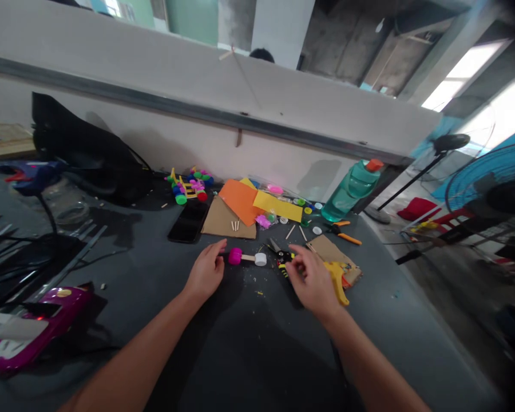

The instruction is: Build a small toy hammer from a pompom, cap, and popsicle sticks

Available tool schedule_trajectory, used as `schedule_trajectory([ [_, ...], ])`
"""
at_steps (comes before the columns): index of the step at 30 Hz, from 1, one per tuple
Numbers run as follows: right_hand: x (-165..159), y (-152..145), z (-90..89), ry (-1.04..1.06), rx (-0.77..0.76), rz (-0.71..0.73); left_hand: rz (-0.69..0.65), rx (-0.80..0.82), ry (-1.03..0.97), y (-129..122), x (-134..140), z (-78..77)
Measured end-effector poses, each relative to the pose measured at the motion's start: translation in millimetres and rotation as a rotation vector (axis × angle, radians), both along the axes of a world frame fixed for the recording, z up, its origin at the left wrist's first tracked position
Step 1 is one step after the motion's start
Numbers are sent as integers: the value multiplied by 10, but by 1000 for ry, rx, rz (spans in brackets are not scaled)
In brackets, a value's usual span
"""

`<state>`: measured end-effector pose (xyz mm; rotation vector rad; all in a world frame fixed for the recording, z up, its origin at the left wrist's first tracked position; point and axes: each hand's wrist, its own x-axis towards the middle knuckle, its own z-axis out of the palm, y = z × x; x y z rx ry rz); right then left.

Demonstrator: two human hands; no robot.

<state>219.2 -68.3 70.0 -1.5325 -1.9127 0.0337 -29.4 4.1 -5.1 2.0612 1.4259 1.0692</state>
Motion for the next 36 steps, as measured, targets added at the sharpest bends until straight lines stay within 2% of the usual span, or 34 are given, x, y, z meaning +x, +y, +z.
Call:
schedule_trajectory([
  [4,-69,1,-387,-93,-6,64,11,-5,8,3,-6,17],
  [8,-63,58,-523,-105,-27,50,7,10,15,8,-18,33],
  [17,-44,79,-566,-104,-72,9,7,-14,-13,14,1,52],
  [28,-58,53,-517,-105,-37,-5,-1,5,9,19,-7,24],
  [36,-45,60,-555,-141,-43,-28,-4,17,-2,-8,3,53],
])
